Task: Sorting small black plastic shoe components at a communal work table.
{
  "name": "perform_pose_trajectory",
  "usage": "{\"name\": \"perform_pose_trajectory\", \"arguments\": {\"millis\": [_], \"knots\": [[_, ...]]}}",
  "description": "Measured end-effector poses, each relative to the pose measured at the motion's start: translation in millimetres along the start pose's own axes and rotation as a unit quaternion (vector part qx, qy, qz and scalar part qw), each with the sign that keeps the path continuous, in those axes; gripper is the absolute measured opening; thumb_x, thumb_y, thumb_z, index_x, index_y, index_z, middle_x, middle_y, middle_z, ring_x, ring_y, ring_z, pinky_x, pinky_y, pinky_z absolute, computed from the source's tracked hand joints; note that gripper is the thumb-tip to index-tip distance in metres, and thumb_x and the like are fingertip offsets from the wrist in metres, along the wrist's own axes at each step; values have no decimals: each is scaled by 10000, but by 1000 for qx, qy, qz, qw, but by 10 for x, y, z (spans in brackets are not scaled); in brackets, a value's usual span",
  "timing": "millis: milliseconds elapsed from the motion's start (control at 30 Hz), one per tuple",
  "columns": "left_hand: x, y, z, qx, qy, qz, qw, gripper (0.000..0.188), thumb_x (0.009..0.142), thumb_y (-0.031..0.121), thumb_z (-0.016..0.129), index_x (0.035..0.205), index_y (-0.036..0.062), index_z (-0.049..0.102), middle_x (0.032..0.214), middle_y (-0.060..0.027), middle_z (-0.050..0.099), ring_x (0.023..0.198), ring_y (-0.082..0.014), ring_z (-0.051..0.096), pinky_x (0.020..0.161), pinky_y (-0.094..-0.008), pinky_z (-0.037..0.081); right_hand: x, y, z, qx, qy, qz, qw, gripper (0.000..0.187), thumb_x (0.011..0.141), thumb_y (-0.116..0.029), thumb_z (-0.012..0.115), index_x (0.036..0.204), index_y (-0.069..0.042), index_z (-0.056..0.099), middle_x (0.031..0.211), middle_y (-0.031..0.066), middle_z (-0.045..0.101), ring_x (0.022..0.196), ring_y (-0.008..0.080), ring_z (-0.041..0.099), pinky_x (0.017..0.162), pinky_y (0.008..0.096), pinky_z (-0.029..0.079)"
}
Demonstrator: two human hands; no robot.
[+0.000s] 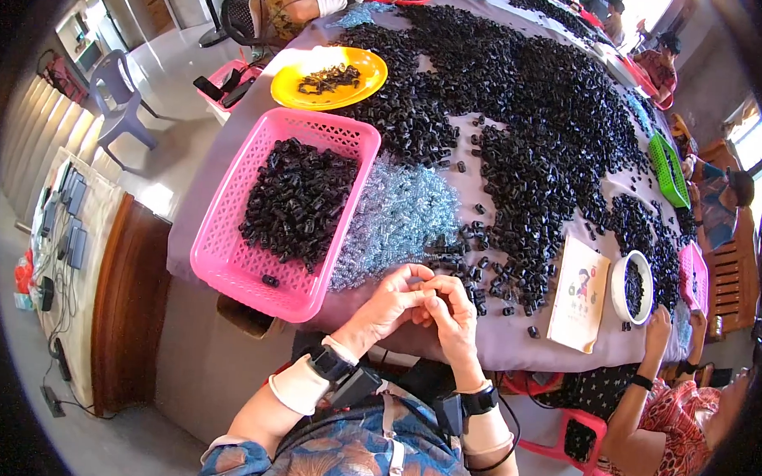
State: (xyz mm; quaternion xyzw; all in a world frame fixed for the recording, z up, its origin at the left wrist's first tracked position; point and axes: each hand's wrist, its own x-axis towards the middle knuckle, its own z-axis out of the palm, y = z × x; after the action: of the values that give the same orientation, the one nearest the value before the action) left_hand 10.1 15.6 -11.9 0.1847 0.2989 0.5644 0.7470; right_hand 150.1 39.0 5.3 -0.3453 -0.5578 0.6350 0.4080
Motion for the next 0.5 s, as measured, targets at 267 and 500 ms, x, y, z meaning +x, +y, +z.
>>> {"name": "perform_pose_trajectory", "arguments": {"millis": [267, 500], "knots": [[-277, 378, 428, 80, 191, 171, 963, 96, 884, 77, 601, 963, 85, 548, 744, -4, 570, 534, -79, 531, 432, -193, 392, -21, 75, -34, 136, 22, 28, 990, 365, 913, -80, 559, 1258, -7, 463, 1064, 41, 551, 724, 80, 552, 657, 228, 501], [-332, 1303, 131, 95, 297, 287, 906, 166, 942, 239, 547, 993, 85, 514, 728, -85, 596, 489, -106, 523, 406, -212, 383, -60, 113, -19, 39, 28, 40, 998, 211, 922, -60, 551, 1126, -4, 550, 908, 10, 581, 625, 52, 517, 556, 192, 431]]}}
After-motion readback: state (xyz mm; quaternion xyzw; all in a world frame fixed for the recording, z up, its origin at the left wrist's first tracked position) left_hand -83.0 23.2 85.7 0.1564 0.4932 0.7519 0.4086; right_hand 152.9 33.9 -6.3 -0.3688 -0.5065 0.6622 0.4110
